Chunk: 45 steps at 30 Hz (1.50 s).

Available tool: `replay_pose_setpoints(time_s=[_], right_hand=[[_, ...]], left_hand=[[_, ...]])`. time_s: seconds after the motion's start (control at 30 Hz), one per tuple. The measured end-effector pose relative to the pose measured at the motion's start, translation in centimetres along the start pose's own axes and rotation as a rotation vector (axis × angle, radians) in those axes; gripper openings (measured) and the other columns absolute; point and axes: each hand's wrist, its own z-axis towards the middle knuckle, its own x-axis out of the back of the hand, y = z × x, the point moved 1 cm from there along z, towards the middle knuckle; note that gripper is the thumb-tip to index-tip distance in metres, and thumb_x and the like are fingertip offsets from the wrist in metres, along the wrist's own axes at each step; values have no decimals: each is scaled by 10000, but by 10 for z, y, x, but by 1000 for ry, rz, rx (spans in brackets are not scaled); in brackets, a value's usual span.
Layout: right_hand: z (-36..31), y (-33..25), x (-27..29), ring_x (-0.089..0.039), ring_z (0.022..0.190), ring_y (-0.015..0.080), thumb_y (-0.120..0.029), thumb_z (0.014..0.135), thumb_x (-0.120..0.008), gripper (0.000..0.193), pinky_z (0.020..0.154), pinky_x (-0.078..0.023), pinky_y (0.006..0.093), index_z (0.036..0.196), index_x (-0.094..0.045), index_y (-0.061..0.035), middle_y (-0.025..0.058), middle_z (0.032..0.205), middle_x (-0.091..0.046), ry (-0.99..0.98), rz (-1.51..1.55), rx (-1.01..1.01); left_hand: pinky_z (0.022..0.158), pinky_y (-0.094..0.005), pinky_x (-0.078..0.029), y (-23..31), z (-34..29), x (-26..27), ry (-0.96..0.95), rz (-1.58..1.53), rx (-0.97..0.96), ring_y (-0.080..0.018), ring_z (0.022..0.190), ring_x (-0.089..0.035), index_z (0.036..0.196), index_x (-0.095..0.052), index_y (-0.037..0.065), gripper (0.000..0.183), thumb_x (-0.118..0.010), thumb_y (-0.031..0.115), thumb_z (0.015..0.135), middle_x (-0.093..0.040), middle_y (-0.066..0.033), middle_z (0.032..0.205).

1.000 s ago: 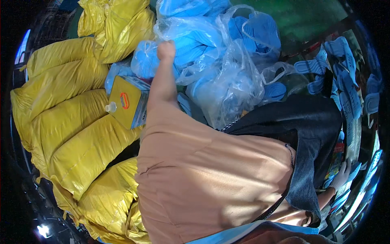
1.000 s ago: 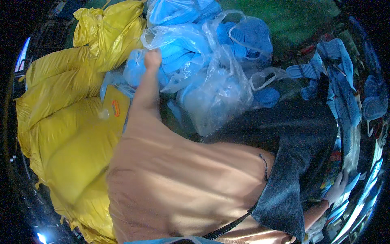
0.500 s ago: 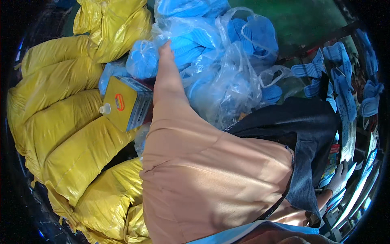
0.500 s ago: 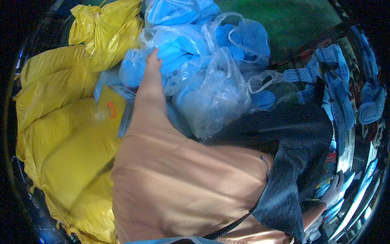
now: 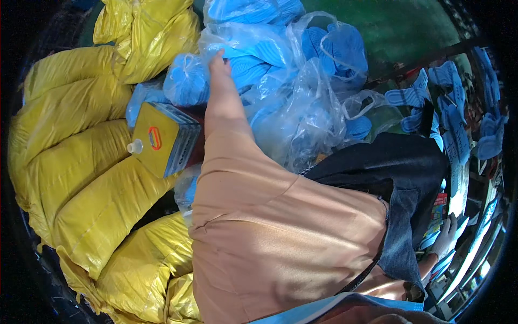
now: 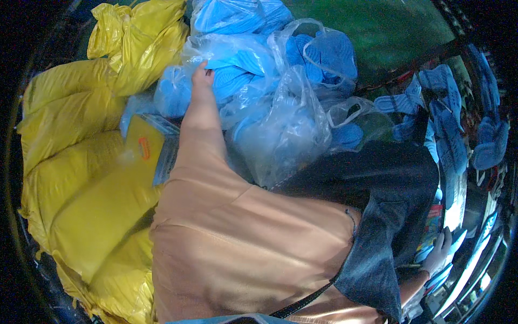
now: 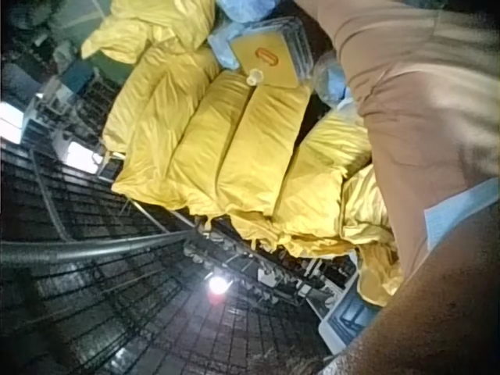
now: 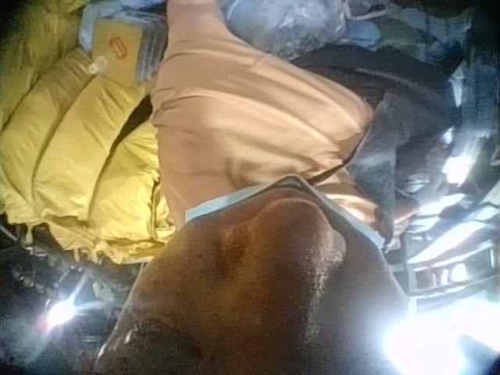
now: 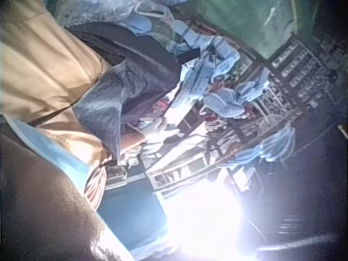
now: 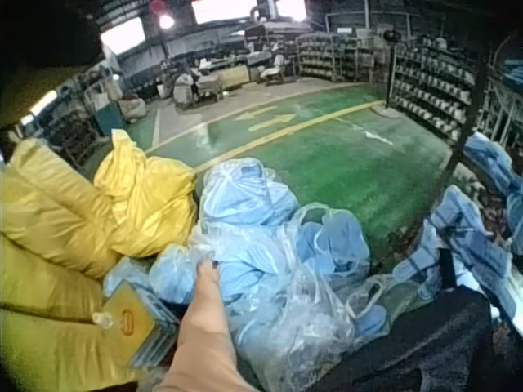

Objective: The person picks up blue shoe insoles from a plastic bag and stacks them on a metal shelf. The person handles the insoles one by one, placing them in a neat row on the shelf.

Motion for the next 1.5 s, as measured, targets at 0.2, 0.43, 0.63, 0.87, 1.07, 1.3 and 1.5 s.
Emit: replay_pose_setpoints(time_s=[0.2, 0.43, 0.63, 0.87, 1.07, 1.3, 1.5], right_hand=[[-6, -6, -1, -575, 1122, 206, -222, 993, -499, 392, 958, -461, 323, 1322, -549, -16, 125, 1276, -596, -40, 58, -22], [-12, 7, 1, -563, 1148, 232, -188, 989, -497, 372, 992, -437, 340, 1304, -557, -1, 136, 1286, -589, -57, 50, -30], [-19, 3, -7, -530, 1199, 243, -184, 985, -495, 372, 1036, -391, 351, 1288, -555, 23, 142, 1285, -585, -81, 65, 34], [-22, -4, -12, -526, 1205, 244, -192, 978, -496, 383, 1054, -370, 352, 1286, -555, 27, 135, 1284, -590, -95, 56, 4], [-15, -8, -20, -523, 1213, 242, -195, 977, -495, 389, 1057, -368, 354, 1293, -552, 24, 131, 1302, -582, -98, 54, 40], [-1, 12, -31, -517, 1226, 249, -184, 987, -472, 396, 1058, -370, 351, 1314, -529, 31, 139, 1312, -571, -112, 117, 125], [1, 8, -39, -512, 1233, 256, -192, 987, -468, 400, 1062, -364, 359, 1313, -533, 31, 150, 1316, -573, -123, 221, 128]], left_hand=[[837, -370, -528, -2, -9, -32, -185, -224, 58, -253, 947, -617, 1149, -597, 74, 405, -744, 200, 793, -618, -111, 1081], [883, -404, -515, -4, -9, -50, -237, -275, 57, -274, 992, -616, 1168, -590, 58, 399, -695, 204, 811, -623, -121, 1102], [923, -434, -503, -6, -13, -57, -251, -291, 67, -291, 1030, -614, 1184, -584, 44, 398, -653, 208, 827, -627, -129, 1120], [965, -477, -488, -16, -36, -64, -360, -278, -67, -317, 1073, -610, 1197, -580, 35, 396, -600, 217, 846, -634, -140, 1136], [976, -528, -471, -16, -73, -47, -320, -332, -207, -345, 1109, -587, 1239, -552, 54, 413, -588, 179, 846, -618, -142, 1175], [973, -511, -468, 23, -146, -34, -163, -352, -315, -310, 1162, -556, 1350, -453, 110, 676, -604, -122, 733, -551, -112, 1280], [887, -396, -501, 76, -224, -38, -54, 93, -726, -249, 1038, -607, 1269, -516, 45, 604, -651, -136, 709, -606, -101, 1184]])
